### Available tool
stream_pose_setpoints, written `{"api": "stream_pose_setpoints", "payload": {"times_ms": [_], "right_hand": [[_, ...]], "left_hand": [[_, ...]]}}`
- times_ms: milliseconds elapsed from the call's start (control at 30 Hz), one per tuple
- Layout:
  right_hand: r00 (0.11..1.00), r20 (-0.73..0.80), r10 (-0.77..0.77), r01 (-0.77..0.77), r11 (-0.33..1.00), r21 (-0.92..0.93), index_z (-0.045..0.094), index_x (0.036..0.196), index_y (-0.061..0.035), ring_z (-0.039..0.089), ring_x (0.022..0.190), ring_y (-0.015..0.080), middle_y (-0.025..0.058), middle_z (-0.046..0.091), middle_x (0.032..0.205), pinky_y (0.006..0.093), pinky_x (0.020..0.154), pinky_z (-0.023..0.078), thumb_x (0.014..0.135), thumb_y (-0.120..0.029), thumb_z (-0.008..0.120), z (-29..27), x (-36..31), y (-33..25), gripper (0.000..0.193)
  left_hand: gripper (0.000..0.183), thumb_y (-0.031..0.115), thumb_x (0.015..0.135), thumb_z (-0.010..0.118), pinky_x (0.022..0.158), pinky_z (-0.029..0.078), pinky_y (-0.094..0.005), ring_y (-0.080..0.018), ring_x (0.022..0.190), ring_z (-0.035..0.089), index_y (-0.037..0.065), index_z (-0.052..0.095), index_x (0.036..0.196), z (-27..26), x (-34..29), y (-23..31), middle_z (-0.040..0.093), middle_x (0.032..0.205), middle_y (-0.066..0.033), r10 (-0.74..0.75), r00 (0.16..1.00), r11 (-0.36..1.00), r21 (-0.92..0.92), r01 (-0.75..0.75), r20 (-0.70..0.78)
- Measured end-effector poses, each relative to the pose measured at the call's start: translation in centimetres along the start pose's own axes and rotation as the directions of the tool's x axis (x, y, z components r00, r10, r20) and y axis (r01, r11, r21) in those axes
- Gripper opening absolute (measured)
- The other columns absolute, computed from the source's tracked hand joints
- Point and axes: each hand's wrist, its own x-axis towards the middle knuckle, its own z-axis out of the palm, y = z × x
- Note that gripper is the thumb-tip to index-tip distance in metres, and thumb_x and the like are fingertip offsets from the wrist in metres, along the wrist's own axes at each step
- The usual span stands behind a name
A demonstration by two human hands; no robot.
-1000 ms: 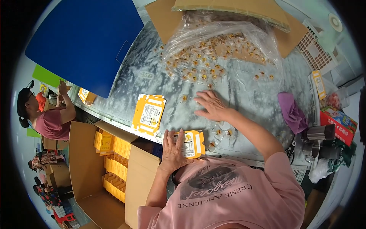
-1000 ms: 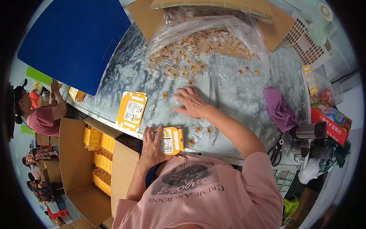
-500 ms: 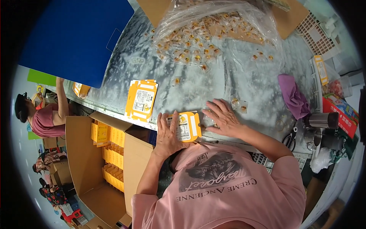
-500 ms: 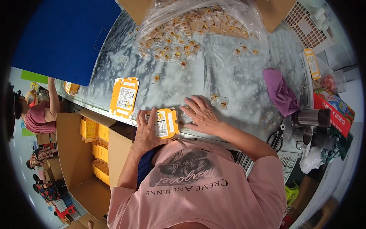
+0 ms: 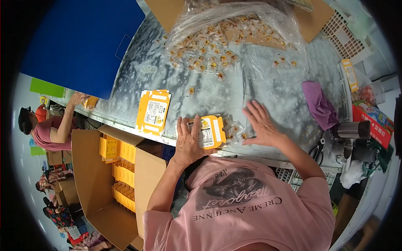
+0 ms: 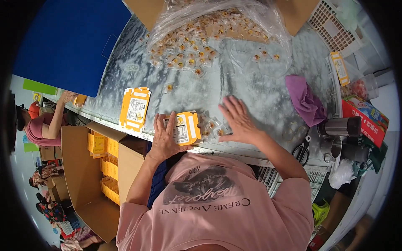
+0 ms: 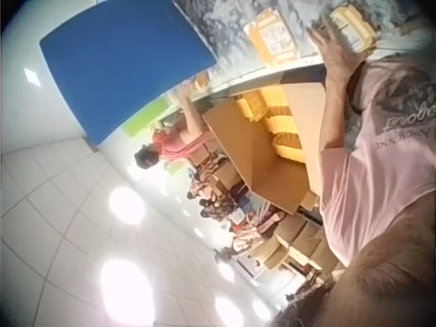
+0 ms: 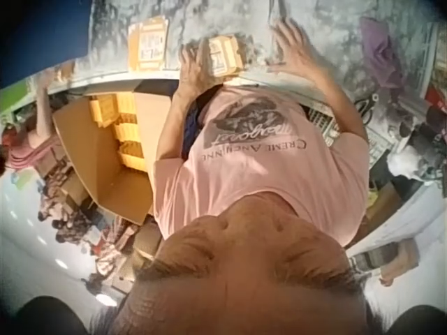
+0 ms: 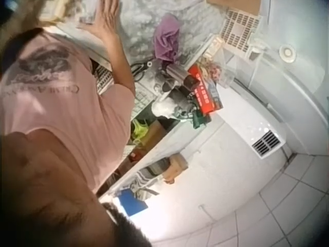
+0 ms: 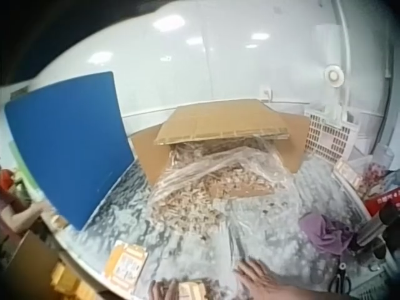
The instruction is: Packing small yellow-packaged items from a large bag into small individual boxes and then into a larger carton.
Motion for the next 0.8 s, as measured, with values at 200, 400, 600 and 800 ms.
{"api": "stream_pose_setpoints", "payload": {"times_ms": [200,400,600,800], "right_hand": [[0.982,-0.076,-0.172,0.188,0.932,0.311,0.015,0.155,-0.0028,0.017,0.148,0.0385,0.0209,0.011,0.161,0.0462,0.123,0.016,0.08,-0.032,0.077,3.6,3.3,-3.6,0.101],[1.0,0.015,0.001,-0.004,0.987,0.162,0.021,0.154,-0.0046,0.031,0.14,0.0392,0.0184,0.02,0.155,0.045,0.115,0.032,0.073,-0.04,0.083,-2.4,1.2,-3.8,0.108],[0.99,0.068,0.127,-0.143,0.923,0.357,0.034,0.147,0.0006,0.057,0.113,0.0358,0.0188,0.034,0.141,0.0396,0.095,0.049,0.078,-0.023,0.079,1.2,1.9,-3.4,0.087],[0.949,-0.109,0.296,-0.086,0.576,0.813,0.048,0.128,0.0054,0.067,0.079,0.0145,0.0105,0.07,0.083,0.0296,0.072,0.053,0.089,-0.004,0.064,4.7,3.2,-5.5,0.044]], "left_hand": [[0.129,0.053,0.051,0.091,0.113,0.025,-0.0618,-0.0536,0.129,0.031,-0.005,0.029,0.149,0.5,1.1,0.7,0.036,0.131,-0.0343,0.075,0.997,0.997,0.009,-0.075,-0.004],[0.13,0.054,0.051,0.091,0.111,0.027,-0.0631,-0.0541,0.128,0.031,-0.004,0.029,0.149,0.3,0.7,0.2,0.034,0.132,-0.0343,0.075,0.997,0.997,0.005,-0.075,-0.006],[0.128,0.054,0.052,0.091,0.11,0.027,-0.0641,-0.0546,0.127,0.031,-0.004,0.029,0.148,0.6,0.9,0.2,0.034,0.133,-0.0334,0.087,0.996,0.996,0.011,-0.086,-0.025],[0.127,0.051,0.051,0.092,0.11,0.028,-0.0628,-0.0551,0.127,0.031,-0.002,0.03,0.148,0.6,0.7,-0.1,0.034,0.134,-0.0307,0.05,0.998,0.999,-0.004,-0.05,-0.023]]}}
